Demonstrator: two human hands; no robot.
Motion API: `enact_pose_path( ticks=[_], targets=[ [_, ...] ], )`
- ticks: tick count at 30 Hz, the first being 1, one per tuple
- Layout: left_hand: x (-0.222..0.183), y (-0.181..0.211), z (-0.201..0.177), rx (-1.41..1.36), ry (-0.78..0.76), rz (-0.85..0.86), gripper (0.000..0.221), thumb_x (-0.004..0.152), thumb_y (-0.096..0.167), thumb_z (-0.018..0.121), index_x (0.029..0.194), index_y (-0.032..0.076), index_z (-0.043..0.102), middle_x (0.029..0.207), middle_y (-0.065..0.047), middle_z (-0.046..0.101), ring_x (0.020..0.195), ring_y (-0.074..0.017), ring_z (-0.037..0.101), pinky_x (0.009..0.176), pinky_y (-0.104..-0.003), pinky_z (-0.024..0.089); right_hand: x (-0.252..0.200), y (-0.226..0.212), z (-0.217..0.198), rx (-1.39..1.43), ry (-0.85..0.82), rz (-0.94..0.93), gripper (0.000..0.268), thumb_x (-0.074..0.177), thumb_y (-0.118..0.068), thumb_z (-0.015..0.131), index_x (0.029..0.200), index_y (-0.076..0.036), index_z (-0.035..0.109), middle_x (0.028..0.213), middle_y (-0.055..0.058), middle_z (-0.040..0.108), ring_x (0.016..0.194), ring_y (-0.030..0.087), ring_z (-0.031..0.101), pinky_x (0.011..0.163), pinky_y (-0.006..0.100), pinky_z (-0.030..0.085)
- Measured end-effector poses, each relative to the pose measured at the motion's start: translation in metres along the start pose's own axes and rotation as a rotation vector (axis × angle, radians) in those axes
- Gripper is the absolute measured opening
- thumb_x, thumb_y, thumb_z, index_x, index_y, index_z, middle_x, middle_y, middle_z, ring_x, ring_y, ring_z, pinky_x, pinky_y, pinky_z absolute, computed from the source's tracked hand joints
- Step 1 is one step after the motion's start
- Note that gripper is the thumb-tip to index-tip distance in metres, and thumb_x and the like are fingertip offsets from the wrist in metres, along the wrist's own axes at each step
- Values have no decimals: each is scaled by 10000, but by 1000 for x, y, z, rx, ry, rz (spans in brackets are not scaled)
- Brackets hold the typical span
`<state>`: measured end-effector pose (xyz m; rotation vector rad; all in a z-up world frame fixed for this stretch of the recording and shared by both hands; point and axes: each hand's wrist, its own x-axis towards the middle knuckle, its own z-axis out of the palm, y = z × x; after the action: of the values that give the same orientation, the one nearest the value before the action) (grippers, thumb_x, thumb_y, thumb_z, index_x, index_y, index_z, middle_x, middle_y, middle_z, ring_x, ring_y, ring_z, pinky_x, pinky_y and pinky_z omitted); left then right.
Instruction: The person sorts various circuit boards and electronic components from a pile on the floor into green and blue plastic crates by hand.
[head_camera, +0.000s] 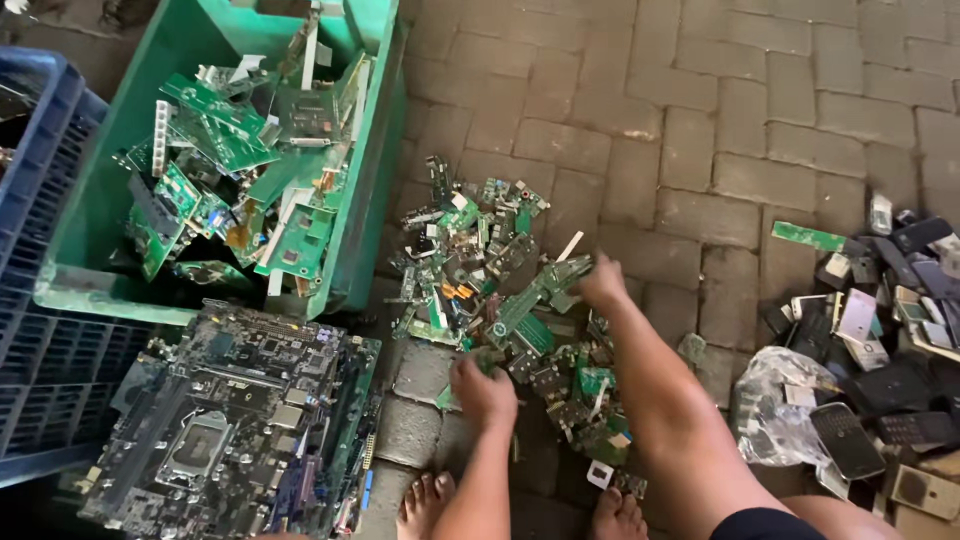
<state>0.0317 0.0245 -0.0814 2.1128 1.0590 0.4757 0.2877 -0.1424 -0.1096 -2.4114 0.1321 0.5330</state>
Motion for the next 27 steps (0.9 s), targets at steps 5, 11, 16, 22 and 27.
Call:
enact_pose_path(
  ticks=[5,11,16,22,27],
  targets=[
    [17,4,8,-72,51,-293,297,728,199,774,1021,173,729,1007,-95,694,1012,-349,695,918,-471,534,8,21,3,458,5,37,798,524,-14,909,1291,-113,710,1023,231,740,897,367,741,726,481,602],
    [58,102,-42,-567,-170,-452,516,768,446,807,1188,151,746,1201,-152,748,1215,-362,662,1051,-476,501,-66,-106,-72,582,-289,-100,1018,651,-85,945,1534,-2,445,980,240,616,428,167,505,331,290,309],
    [88,153,-93,-1276,-520,-673,489,870,320,800,1298,141,645,1207,-126,655,1039,-424,684,909,-594,554,-127,-198,-101,627,-486,-481,701,600,-36,935,1268,-49,721,985,38,690,794,93,663,677,228,566],
    [101,156,-126,-1537,-389,-754,280,936,238,730,1143,84,620,1014,-97,664,917,-348,697,933,-567,586,-136,-224,-89,616,-319,-664,472,704,-115,956,1130,-70,757,875,22,704,758,109,619,685,252,506],
    [114,136,-123,-1630,-483,-677,225,988,327,681,1075,122,650,1153,-159,743,1083,-392,730,1011,-537,557,-152,-243,-74,709,11,-993,348,780,-98,943,1036,-114,707,968,18,665,893,148,641,868,289,492]
  ],
)
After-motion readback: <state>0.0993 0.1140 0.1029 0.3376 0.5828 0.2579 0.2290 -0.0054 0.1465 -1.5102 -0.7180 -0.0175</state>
